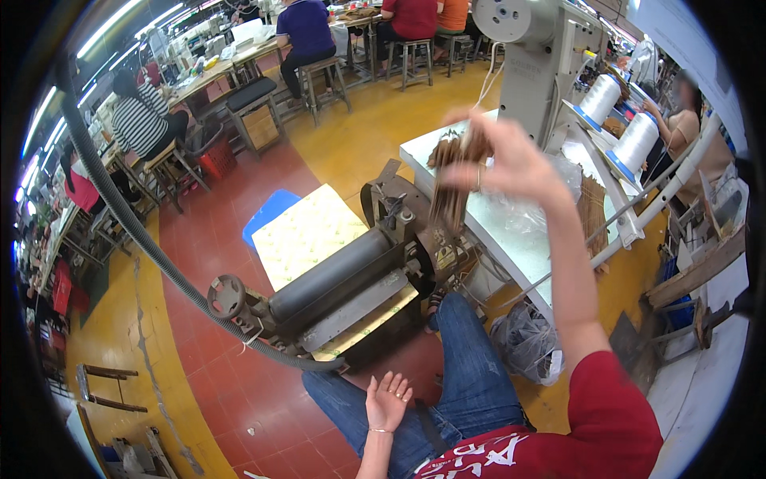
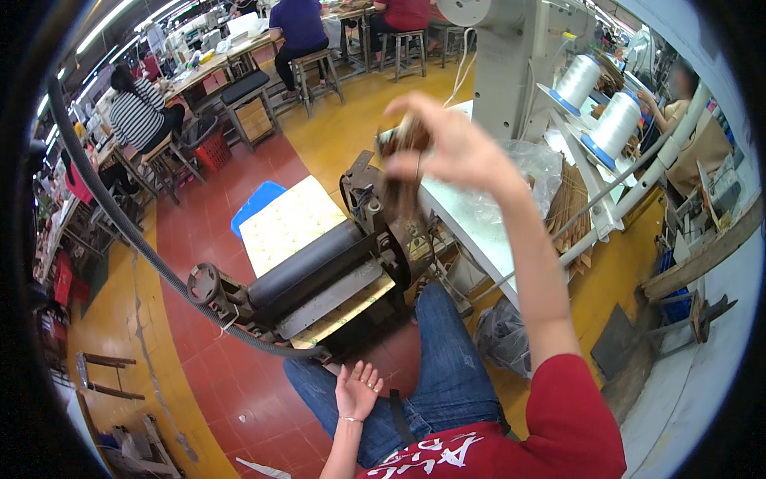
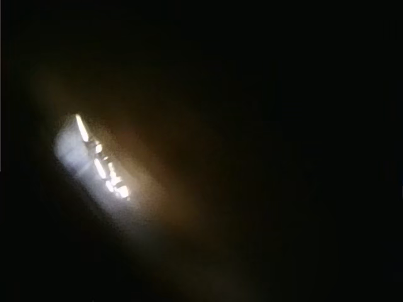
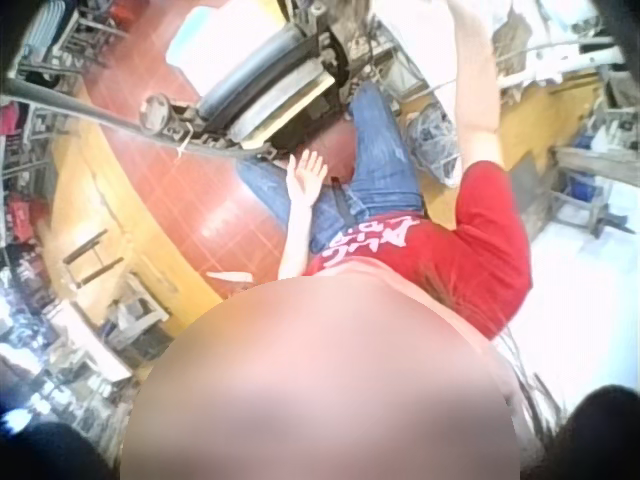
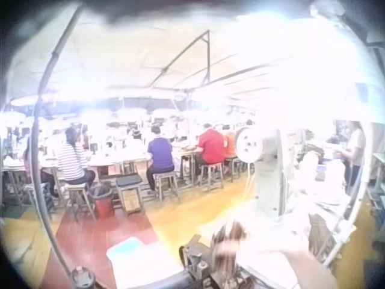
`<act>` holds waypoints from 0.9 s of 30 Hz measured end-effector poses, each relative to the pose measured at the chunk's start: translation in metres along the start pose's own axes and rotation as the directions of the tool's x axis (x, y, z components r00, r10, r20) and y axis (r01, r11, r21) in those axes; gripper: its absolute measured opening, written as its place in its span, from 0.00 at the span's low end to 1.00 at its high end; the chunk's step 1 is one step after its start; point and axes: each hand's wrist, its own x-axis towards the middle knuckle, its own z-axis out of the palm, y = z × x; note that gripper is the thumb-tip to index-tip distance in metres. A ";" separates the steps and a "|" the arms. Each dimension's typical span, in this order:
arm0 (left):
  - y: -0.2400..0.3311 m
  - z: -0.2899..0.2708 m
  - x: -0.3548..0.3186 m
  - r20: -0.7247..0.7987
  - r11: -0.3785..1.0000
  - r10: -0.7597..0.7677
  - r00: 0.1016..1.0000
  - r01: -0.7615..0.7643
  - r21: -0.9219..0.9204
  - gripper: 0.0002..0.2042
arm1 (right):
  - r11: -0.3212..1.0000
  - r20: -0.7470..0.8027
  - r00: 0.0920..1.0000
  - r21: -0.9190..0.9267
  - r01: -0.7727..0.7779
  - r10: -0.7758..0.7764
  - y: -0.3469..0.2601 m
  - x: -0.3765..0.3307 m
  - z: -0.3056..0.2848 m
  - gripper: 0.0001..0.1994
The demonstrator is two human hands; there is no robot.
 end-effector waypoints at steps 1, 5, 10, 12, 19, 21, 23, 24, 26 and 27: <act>0.000 -0.017 0.003 -0.179 0.992 0.005 0.984 0.018 0.127 0.21 | 0.974 -0.031 0.999 -0.222 -0.046 0.040 0.014 0.027 -0.011 0.28; 0.009 -0.057 0.017 -0.103 0.991 0.050 0.993 -0.062 -0.120 0.16 | 0.634 0.028 0.993 -0.772 -0.049 0.111 0.083 0.118 -0.019 0.27; 0.013 -0.059 0.028 -0.225 0.999 0.008 0.974 -0.020 -0.051 0.15 | 0.467 0.077 0.865 -0.863 -0.191 0.496 0.177 0.158 -0.001 0.30; 0.015 -0.058 0.026 -0.238 0.994 0.014 0.971 -0.040 -0.105 0.14 | 0.408 0.073 0.805 -0.886 -0.219 0.589 0.210 0.164 0.004 0.31; 0.023 -0.055 0.031 -0.296 0.992 -0.010 0.955 -0.028 -0.123 0.14 | 0.384 0.141 0.755 -0.910 -0.156 0.640 0.296 0.150 0.018 0.31; 0.024 -0.055 0.034 -0.307 0.995 -0.024 0.952 -0.009 -0.103 0.15 | 0.383 0.136 0.750 -0.909 -0.165 0.647 0.295 0.146 0.022 0.28; 0.024 -0.056 0.036 -0.317 0.998 -0.029 0.948 0.010 -0.061 0.16 | 0.382 0.042 0.784 -0.888 -0.255 0.620 0.279 0.143 0.027 0.27; 0.024 -0.056 0.036 -0.317 0.998 -0.034 0.948 0.014 -0.064 0.15 | 0.391 -0.049 0.811 -0.858 -0.333 0.583 0.267 0.142 0.030 0.27; 0.024 -0.059 0.036 -0.329 0.998 -0.037 0.944 0.019 -0.057 0.14 | 0.428 -0.166 0.790 -0.765 -0.481 0.591 0.239 0.142 0.046 0.32; 0.023 -0.060 0.037 -0.326 0.999 -0.033 0.945 0.017 -0.051 0.14 | 0.447 -0.185 0.751 -0.705 -0.551 0.633 0.226 0.143 0.055 0.36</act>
